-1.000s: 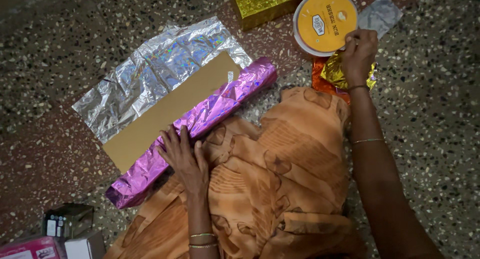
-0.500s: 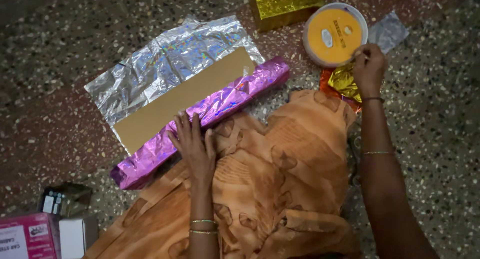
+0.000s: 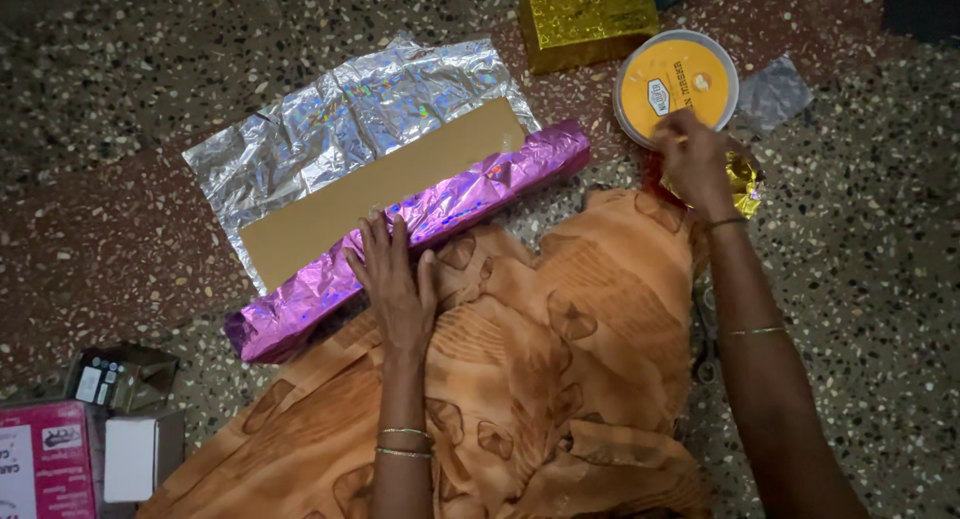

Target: The person wraps a rectangular box with purple metallic paper. They fold the paper around the box, smooth the edges, and secure the paper with tape. The person adjusts the paper and box multiple times to ensure a neat wrap.

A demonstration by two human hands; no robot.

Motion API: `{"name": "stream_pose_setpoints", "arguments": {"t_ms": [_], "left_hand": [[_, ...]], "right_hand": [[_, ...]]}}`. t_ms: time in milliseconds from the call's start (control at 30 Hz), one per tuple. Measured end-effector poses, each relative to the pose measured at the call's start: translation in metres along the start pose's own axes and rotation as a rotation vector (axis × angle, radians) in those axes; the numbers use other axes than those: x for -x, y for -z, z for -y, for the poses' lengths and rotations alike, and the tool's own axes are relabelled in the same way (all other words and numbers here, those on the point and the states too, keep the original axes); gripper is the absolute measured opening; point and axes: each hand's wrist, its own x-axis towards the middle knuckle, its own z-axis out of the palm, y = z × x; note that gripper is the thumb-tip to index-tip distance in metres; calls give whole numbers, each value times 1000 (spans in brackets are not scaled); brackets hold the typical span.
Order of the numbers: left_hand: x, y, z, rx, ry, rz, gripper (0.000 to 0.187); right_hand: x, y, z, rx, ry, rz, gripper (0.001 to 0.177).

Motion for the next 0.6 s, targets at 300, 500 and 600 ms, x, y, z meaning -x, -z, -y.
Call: {"name": "stream_pose_setpoints", "arguments": {"t_ms": [300, 500, 600], "left_hand": [[-8, 12, -84, 254, -31, 32, 50], [-44, -101, -165, 700, -127, 410, 65], [-75, -181, -176, 680, 2, 454, 70]], "right_hand": [[-18, -12, -9, 14, 325, -329, 11], [-67, 16, -85, -109, -4, -440, 9], [-87, 10, -116, -190, 86, -409, 12]]}}
